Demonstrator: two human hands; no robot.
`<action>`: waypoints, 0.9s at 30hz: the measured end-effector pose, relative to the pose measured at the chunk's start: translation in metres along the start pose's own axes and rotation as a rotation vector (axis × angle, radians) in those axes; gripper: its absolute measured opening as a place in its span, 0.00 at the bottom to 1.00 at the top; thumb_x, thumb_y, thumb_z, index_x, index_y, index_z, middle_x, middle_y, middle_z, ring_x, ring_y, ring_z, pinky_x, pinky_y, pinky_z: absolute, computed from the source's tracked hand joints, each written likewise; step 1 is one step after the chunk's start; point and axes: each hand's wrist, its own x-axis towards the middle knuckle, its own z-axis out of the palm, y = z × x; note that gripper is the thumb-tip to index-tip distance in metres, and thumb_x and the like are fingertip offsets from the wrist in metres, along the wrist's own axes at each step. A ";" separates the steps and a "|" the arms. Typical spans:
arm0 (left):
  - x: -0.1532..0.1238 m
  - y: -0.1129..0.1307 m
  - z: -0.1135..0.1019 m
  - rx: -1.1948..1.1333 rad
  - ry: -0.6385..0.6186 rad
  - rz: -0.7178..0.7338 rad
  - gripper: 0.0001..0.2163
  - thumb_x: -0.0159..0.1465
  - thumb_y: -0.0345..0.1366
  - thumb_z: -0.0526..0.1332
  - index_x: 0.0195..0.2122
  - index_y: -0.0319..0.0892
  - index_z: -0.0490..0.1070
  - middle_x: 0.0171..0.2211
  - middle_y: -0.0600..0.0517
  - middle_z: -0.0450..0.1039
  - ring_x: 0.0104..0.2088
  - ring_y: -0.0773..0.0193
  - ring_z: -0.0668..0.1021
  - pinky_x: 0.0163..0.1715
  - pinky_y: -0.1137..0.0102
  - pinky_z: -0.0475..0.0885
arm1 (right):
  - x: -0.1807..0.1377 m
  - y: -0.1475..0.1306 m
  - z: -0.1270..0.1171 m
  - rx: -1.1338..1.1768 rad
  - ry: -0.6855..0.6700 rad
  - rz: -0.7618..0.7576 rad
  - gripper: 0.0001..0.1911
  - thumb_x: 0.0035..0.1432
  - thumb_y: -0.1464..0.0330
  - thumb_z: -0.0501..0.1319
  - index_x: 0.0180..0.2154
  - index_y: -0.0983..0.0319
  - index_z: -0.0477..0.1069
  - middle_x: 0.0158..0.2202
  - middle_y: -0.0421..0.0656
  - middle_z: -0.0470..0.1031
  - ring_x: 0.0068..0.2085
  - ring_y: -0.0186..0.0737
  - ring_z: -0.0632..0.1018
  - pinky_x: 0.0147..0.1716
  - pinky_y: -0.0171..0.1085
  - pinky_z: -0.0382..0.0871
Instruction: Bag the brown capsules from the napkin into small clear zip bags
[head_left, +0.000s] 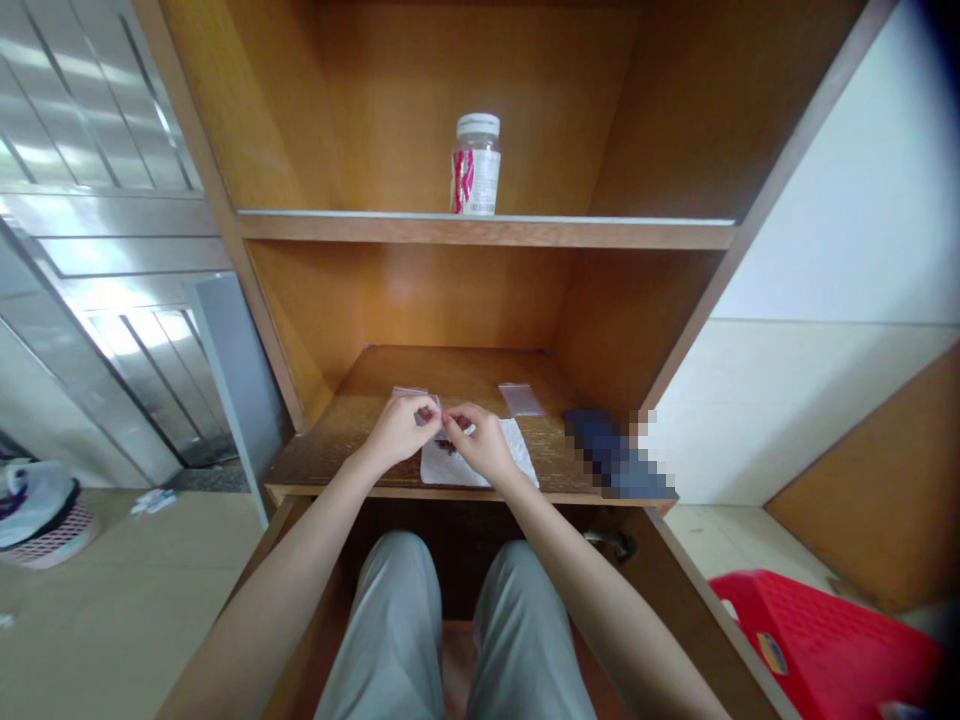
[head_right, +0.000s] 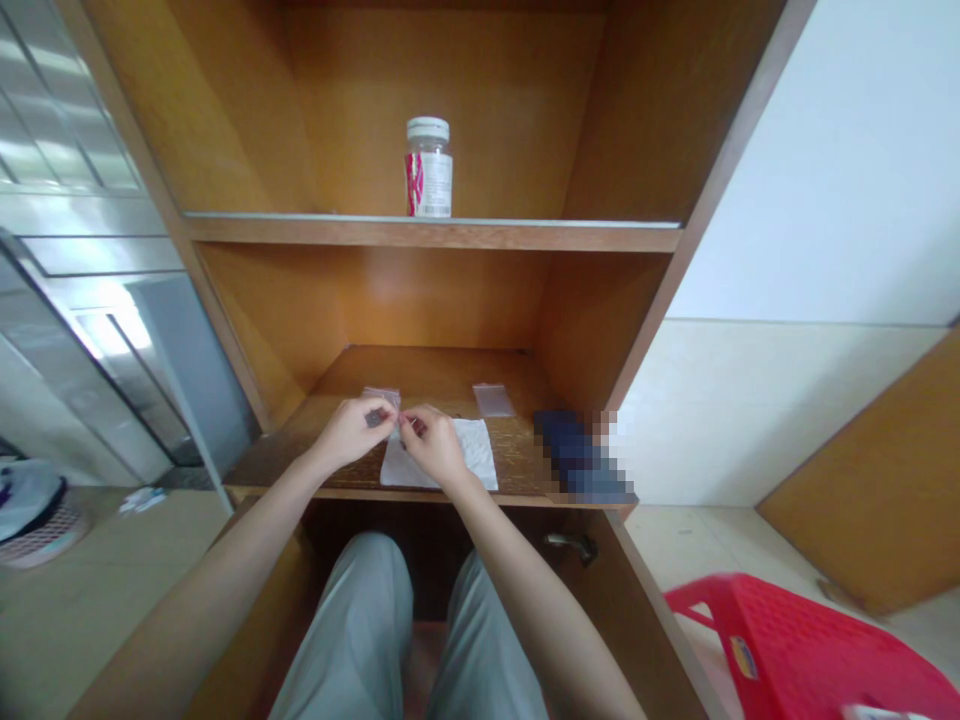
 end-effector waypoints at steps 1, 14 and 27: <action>0.000 0.000 0.000 0.024 0.011 -0.004 0.05 0.54 0.31 0.55 0.24 0.39 0.69 0.24 0.53 0.72 0.27 0.68 0.72 0.29 0.74 0.63 | 0.001 0.000 0.000 -0.011 0.001 -0.005 0.10 0.54 0.68 0.54 0.29 0.63 0.72 0.26 0.43 0.73 0.27 0.35 0.71 0.29 0.33 0.64; -0.001 0.016 0.003 0.332 0.137 -0.155 0.05 0.54 0.34 0.56 0.22 0.42 0.69 0.27 0.54 0.74 0.33 0.61 0.73 0.42 0.60 0.54 | 0.007 0.000 0.009 0.012 0.057 0.018 0.09 0.51 0.69 0.54 0.27 0.63 0.71 0.26 0.43 0.73 0.27 0.35 0.71 0.28 0.33 0.64; -0.006 0.013 -0.002 0.452 0.189 -0.144 0.04 0.53 0.33 0.57 0.22 0.42 0.67 0.24 0.53 0.70 0.32 0.58 0.71 0.43 0.56 0.54 | 0.010 0.018 0.013 -0.013 0.161 0.184 0.07 0.48 0.67 0.54 0.22 0.62 0.65 0.20 0.40 0.69 0.24 0.35 0.70 0.25 0.33 0.61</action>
